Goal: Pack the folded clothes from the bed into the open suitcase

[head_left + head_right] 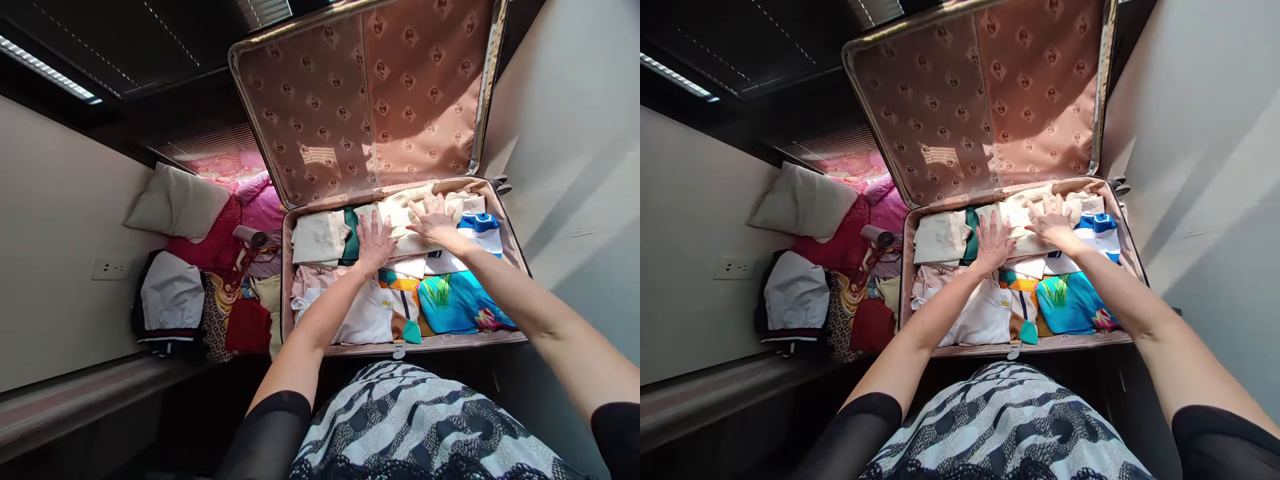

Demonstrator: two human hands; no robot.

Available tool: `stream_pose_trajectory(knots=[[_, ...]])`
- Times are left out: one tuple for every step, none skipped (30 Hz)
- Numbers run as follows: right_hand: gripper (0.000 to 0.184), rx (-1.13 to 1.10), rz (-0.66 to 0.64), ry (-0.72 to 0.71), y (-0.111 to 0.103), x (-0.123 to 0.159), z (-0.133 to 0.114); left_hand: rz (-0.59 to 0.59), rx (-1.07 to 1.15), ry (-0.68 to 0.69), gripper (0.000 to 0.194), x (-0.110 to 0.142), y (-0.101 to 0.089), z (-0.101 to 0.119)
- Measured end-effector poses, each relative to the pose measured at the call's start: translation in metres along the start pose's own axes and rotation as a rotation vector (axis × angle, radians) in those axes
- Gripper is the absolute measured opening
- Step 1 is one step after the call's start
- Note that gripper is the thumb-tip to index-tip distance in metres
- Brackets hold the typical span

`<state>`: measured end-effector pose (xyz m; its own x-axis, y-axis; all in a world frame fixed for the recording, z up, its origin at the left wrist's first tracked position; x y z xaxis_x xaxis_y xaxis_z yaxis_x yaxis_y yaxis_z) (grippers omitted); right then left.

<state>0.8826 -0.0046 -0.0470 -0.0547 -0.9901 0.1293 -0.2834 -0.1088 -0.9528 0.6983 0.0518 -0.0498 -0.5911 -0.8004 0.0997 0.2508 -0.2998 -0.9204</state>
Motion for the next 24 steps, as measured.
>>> stream_pose_trajectory(knots=[[0.059,0.003,0.007,0.056,0.007,0.003,0.002,-0.053,-0.024,0.025,0.075,0.001,0.013,0.0],[0.062,0.004,0.016,0.117,0.013,0.006,0.003,-0.097,-0.035,0.038,0.072,0.0,0.025,-0.003],[0.064,0.009,0.022,0.172,0.02,0.01,0.004,-0.126,-0.039,0.04,0.071,-0.001,0.034,-0.007],[0.066,0.023,0.023,0.211,0.027,0.013,0.004,-0.139,-0.039,0.036,0.07,-0.003,0.042,-0.012],[0.066,0.043,0.021,0.227,0.032,0.016,0.003,-0.144,-0.036,0.033,0.07,-0.005,0.047,-0.015],[0.067,0.061,0.022,0.23,0.036,0.016,0.002,-0.146,-0.032,0.033,0.07,-0.007,0.05,-0.018],[0.067,0.073,0.023,0.229,0.038,0.016,0.001,-0.151,-0.025,0.034,0.071,-0.009,0.051,-0.018],[0.066,0.073,0.024,0.228,0.039,0.015,0.002,-0.159,-0.016,0.032,0.071,-0.01,0.05,-0.018],[0.066,0.061,0.03,0.233,0.038,0.013,0.003,-0.168,-0.005,0.023,0.07,-0.01,0.048,-0.016],[0.067,0.042,0.04,0.244,0.036,0.011,0.006,-0.173,0.008,0.008,0.069,-0.011,0.044,-0.014],[0.068,0.023,0.056,0.26,0.032,0.008,0.009,-0.172,0.022,-0.008,0.067,-0.012,0.038,-0.011],[0.069,0.01,0.077,0.277,0.027,0.005,0.013,-0.164,0.033,-0.021,0.064,-0.013,0.032,-0.007],[0.069,0.007,0.099,0.293,0.02,0.002,0.017,-0.151,0.044,-0.03,0.058,-0.015,0.024,-0.004],[0.067,0.01,0.115,0.304,0.013,-0.001,0.021,-0.134,0.056,-0.042,0.05,-0.017,0.016,-0.002],[0.064,0.014,0.121,0.31,0.006,-0.004,0.025,-0.117,0.072,-0.057,0.042,-0.019,0.009,0.0],[0.059,0.016,0.114,0.312,0.0,-0.006,0.028,-0.103,0.092,-0.076,0.035,-0.022,0.002,-0.001],[0.054,0.016,0.098,0.314,-0.006,-0.007,0.03,-0.094,0.117,-0.097,0.031,-0.024,-0.004,-0.002],[0.049,0.017,0.079,0.313,-0.012,-0.007,0.033,-0.089,0.146,-0.117,0.03,-0.026,-0.01,-0.005],[0.045,0.019,0.066,0.311,-0.017,-0.006,0.034,-0.088,0.174,-0.128,0.03,-0.027,-0.014,-0.008],[0.043,0.023,0.059,0.308,-0.023,-0.003,0.035,-0.087,0.198,-0.128,0.031,-0.028,-0.018,-0.01],[0.042,0.032,0.062,0.3,-0.028,0.0,0.034,-0.086,0.213,-0.12,0.031,-0.028,-0.021,-0.013],[0.042,0.047,0.071,0.28,-0.033,0.005,0.032,-0.083,0.219,-0.108,0.03,-0.027,-0.024,-0.016],[0.042,0.069,0.081,0.251,-0.037,0.011,0.029,-0.081,0.215,-0.093,0.03,-0.025,-0.026,-0.018],[0.042,0.096,0.08,0.213,-0.039,0.017,0.025,-0.082,0.201,-0.078,0.029,-0.023,-0.027,-0.02]])
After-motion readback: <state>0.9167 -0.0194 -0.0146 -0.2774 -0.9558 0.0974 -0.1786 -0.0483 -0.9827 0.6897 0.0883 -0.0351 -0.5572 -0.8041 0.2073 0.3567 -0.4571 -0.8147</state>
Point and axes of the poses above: each hand's wrist, its own x-axis away from the middle knuckle, its own y-axis out of the palm, z = x × y, the point moved 7 cm from there along -x, towards the middle knuckle, and after that the axes turned 6 degrees about -y, right-handed, at the moved point
